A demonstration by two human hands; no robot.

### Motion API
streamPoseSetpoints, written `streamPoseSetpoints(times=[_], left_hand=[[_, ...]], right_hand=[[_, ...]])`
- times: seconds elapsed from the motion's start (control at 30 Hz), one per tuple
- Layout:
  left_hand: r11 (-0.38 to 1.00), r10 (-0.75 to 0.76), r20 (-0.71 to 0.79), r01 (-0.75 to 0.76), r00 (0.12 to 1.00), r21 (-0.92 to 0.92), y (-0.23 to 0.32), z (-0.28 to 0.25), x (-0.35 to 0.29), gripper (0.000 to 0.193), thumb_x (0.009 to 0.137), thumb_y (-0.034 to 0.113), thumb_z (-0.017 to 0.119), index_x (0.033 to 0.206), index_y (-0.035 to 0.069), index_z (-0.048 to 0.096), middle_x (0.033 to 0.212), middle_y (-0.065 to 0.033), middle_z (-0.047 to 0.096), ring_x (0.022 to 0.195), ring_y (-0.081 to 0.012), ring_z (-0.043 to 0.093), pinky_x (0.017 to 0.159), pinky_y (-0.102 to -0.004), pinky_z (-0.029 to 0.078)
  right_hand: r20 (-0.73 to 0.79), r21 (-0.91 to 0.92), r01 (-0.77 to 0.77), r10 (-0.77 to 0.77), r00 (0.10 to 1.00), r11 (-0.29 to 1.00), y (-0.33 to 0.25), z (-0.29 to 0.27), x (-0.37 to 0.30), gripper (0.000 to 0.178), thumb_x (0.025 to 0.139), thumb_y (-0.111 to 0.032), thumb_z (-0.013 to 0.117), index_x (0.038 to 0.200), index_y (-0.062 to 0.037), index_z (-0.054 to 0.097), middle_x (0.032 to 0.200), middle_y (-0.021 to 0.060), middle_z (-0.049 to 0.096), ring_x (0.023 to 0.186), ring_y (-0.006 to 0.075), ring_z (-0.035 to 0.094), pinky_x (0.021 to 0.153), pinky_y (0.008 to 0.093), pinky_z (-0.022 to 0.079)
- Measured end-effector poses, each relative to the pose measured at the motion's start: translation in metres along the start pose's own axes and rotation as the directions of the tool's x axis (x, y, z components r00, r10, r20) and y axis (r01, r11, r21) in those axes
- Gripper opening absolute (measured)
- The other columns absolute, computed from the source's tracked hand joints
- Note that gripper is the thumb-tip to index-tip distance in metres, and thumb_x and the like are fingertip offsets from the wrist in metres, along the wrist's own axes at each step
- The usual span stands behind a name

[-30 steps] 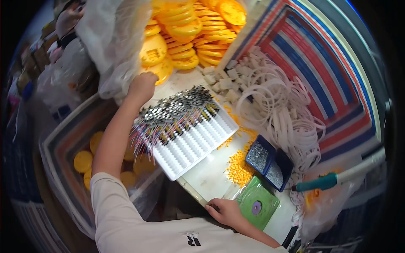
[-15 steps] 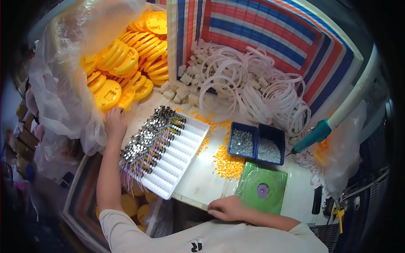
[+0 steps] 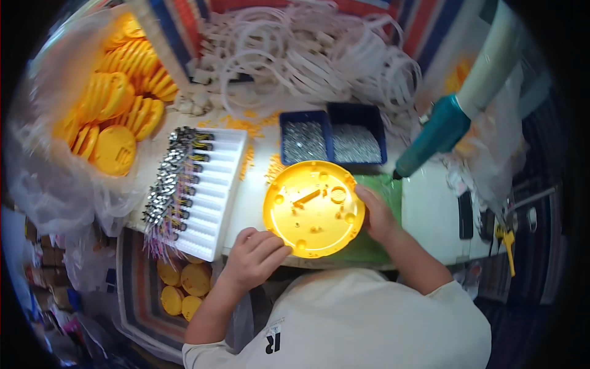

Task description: Assemble yellow plastic toy components using a glue gun and manual assembly techniques.

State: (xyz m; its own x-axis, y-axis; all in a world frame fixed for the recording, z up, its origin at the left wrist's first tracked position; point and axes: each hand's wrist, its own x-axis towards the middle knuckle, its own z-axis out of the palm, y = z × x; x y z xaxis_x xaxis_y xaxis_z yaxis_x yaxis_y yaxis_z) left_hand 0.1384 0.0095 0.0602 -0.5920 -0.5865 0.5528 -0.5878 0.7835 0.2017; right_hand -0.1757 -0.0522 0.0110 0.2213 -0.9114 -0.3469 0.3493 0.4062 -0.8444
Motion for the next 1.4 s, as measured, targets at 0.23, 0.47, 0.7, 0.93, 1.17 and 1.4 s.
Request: streamPoseSetpoints(times=[0.23, 0.47, 0.7, 0.93, 1.17, 1.4], left_hand=[[0.990, 0.064, 0.106, -0.049, 0.992, -0.131, 0.005, 0.057, 0.029, 0.031, 0.073, 0.004, 0.070, 0.103, 0.013, 0.074, 0.106, -0.0042, 0.069, 0.103, -0.0251, 0.067, 0.089, -0.0421, 0.050], [0.960, -0.264, 0.310, 0.278, 0.913, -0.001, -0.016, 0.081, 0.076, 0.047, 0.093, 0.015, 0.069, 0.138, 0.004, 0.059, 0.120, -0.0162, 0.067, 0.110, -0.0392, 0.063, 0.103, -0.0492, 0.045], [0.861, -0.393, 0.422, 0.488, 0.817, -0.143, 0.002, 0.094, 0.092, 0.045, 0.092, 0.010, 0.069, 0.135, 0.002, 0.060, 0.113, -0.0195, 0.069, 0.103, -0.0364, 0.065, 0.091, -0.0440, 0.051], [0.948, -0.082, 0.189, 0.135, 0.979, -0.290, 0.008, 0.074, 0.143, 0.039, 0.087, 0.010, 0.078, 0.126, 0.010, 0.069, 0.114, -0.0113, 0.072, 0.106, -0.0301, 0.068, 0.094, -0.0430, 0.050], [0.920, -0.391, -0.084, 0.392, 0.916, -0.015, -0.129, 0.053, 0.141, 0.037, 0.089, 0.018, 0.078, 0.121, 0.003, 0.068, 0.122, -0.0150, 0.071, 0.104, -0.0338, 0.070, 0.086, -0.0431, 0.056], [0.786, -0.317, -0.029, 0.280, 0.948, 0.551, -0.295, 0.091, 0.170, 0.035, 0.087, 0.010, 0.068, 0.121, 0.004, 0.062, 0.121, -0.0167, 0.069, 0.114, -0.0365, 0.066, 0.096, -0.0477, 0.055]], right_hand=[[-0.180, -0.320, -0.053, -0.006, 0.984, 0.946, -0.010, -0.059, -0.069, 0.026, 0.104, -0.019, 0.061, 0.123, -0.0005, 0.065, 0.092, 0.0002, 0.070, 0.068, 0.0051, 0.062, 0.060, 0.0209, 0.048], [-0.108, -0.713, -0.097, 0.027, 0.994, 0.694, -0.020, -0.079, -0.120, 0.027, 0.102, -0.024, 0.066, 0.092, 0.0006, 0.072, 0.070, 0.0053, 0.065, 0.060, 0.0128, 0.055, 0.058, 0.0301, 0.046], [0.014, -0.834, 0.222, -0.384, 0.923, 0.505, -0.060, -0.051, -0.096, 0.020, 0.092, -0.018, 0.074, 0.099, 0.0009, 0.073, 0.078, 0.0088, 0.066, 0.069, 0.0185, 0.063, 0.065, 0.0338, 0.051], [0.309, -0.926, 0.376, -0.485, 0.818, 0.044, -0.056, -0.025, -0.046, 0.032, 0.094, -0.020, 0.070, 0.122, -0.0046, 0.072, 0.098, 0.0173, 0.075, 0.087, 0.0388, 0.071, 0.079, 0.0418, 0.056], [-0.307, -0.887, -0.191, -0.230, 0.923, 0.420, -0.046, -0.083, -0.068, 0.032, 0.102, -0.021, 0.060, 0.126, -0.0008, 0.069, 0.096, 0.0220, 0.075, 0.088, 0.0343, 0.075, 0.079, 0.0408, 0.056], [-0.391, -0.857, -0.249, -0.253, 0.885, 0.451, -0.026, -0.068, -0.108, 0.043, 0.101, -0.034, 0.062, 0.130, -0.0032, 0.068, 0.080, 0.0208, 0.072, 0.075, 0.0397, 0.072, 0.070, 0.0463, 0.055]])
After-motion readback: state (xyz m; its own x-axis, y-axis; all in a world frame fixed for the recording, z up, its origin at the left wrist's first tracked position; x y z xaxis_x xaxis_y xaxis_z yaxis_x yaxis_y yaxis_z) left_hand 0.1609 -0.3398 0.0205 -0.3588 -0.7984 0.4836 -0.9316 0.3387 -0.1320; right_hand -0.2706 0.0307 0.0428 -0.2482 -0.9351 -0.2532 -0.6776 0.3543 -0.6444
